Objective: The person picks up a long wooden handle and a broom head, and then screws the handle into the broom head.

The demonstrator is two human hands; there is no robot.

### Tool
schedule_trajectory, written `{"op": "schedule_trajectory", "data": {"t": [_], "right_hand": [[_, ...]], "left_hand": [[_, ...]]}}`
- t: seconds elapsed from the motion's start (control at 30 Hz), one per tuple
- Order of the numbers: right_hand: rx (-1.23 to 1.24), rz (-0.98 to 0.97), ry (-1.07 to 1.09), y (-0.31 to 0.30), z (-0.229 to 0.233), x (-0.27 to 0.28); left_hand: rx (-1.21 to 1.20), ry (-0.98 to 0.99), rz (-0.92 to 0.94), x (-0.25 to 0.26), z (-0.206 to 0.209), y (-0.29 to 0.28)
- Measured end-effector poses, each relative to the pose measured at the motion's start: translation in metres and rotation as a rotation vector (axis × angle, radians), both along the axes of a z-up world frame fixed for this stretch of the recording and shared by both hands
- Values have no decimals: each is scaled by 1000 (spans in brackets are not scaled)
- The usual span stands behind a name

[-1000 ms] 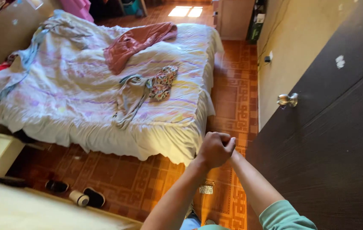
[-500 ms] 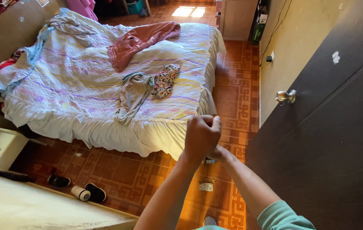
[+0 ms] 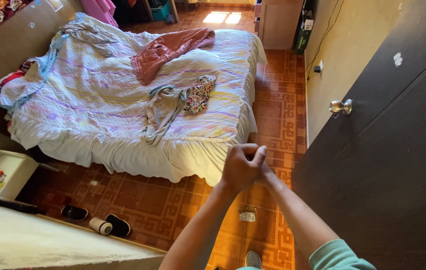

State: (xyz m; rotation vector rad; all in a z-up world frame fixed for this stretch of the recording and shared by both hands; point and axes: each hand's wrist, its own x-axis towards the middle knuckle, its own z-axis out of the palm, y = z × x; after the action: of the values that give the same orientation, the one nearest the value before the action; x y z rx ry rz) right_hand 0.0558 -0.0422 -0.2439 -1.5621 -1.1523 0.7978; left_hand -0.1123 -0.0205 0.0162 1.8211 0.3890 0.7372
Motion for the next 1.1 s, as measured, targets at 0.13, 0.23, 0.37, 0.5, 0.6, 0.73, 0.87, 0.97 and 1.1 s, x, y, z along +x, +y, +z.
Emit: {"op": "schedule_trajectory", "data": {"t": [0.13, 0.23, 0.37, 0.5, 0.6, 0.73, 0.87, 0.97, 1.1], "right_hand": [[-8, -7, -23, -18, -9, -9], [-23, -6, 32, -20, -19, -23], [-175, 67, 173, -11, -22, -37], [-152, 113, 212, -15, 5, -63], [-58, 131, 188, -18, 26, -88], [10, 83, 156, -26, 37, -97], [14, -27, 83, -38, 26, -88], [-20, -141, 0, -50, 8, -79], [-85, -252, -111, -68, -19, -75]], "left_hand": [[99, 60, -10, -9, -16, -2], [78, 66, 2, -18, -12, -3], [55, 89, 32, -28, 8, 0], [45, 103, 37, -40, 29, 2], [28, 89, 69, -49, 41, -2], [106, -25, 78, -59, 51, -11], [77, -197, 38, -67, 44, -21], [31, -191, -26, -71, 28, -29], [6, -17, -138, -70, 0, -33]]}}
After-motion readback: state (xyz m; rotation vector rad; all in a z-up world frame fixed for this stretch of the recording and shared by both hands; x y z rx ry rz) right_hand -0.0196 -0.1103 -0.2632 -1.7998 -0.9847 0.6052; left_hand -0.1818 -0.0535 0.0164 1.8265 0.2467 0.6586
